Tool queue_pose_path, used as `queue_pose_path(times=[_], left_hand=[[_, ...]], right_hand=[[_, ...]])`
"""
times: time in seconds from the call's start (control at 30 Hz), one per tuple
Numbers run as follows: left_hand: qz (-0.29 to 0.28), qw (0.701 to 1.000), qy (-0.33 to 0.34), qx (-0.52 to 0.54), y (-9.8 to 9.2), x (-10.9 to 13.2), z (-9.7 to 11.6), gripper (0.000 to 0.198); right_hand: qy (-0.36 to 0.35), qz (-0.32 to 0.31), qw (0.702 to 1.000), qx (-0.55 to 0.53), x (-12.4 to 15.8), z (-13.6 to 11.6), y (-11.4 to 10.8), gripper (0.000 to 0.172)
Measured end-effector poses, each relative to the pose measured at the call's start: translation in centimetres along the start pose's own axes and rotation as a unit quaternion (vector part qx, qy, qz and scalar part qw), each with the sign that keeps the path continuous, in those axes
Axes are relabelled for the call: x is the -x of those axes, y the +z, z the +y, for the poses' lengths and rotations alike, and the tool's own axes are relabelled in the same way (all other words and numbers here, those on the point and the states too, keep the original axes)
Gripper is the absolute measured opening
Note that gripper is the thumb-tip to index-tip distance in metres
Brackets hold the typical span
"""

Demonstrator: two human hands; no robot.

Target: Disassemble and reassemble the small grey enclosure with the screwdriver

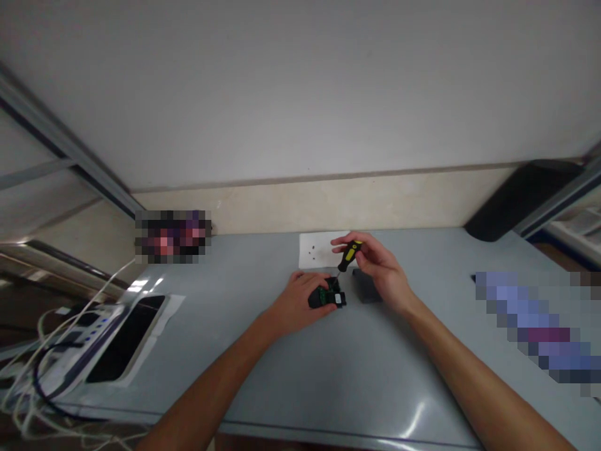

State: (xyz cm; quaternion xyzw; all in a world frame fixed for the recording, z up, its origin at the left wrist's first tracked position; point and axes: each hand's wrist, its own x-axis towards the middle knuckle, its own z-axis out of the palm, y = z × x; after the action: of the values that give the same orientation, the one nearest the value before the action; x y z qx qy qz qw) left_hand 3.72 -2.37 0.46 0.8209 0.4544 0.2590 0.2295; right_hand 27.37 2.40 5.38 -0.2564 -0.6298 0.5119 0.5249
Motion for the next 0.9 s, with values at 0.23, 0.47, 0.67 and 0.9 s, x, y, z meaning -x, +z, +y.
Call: queue_pose_path(times=[0.23, 0.47, 0.67, 0.9], left_hand=[[0.001, 1.0, 0.005, -0.005, 0.0, 0.05, 0.1, 0.028], [0.003, 1.0, 0.01, -0.003, 0.01, 0.03, 0.07, 0.028], [-0.004, 1.0, 0.006, -0.006, -0.01, 0.04, 0.04, 0.028], [-0.001, 1.0, 0.002, -0.01, 0.08, 0.02, 0.08, 0.03]], right_hand=[[-0.028, 0.064, 0.995, 0.073, -0.24, -0.05, -0.48, 0.019], [-0.013, 0.039, 0.999, 0.017, -0.32, 0.25, -0.8, 0.026], [-0.024, 0.033, 0.996, 0.077, -0.07, -0.45, -0.56, 0.023], [-0.041, 0.038, 0.996, 0.069, 0.06, -0.23, -0.19, 0.023]])
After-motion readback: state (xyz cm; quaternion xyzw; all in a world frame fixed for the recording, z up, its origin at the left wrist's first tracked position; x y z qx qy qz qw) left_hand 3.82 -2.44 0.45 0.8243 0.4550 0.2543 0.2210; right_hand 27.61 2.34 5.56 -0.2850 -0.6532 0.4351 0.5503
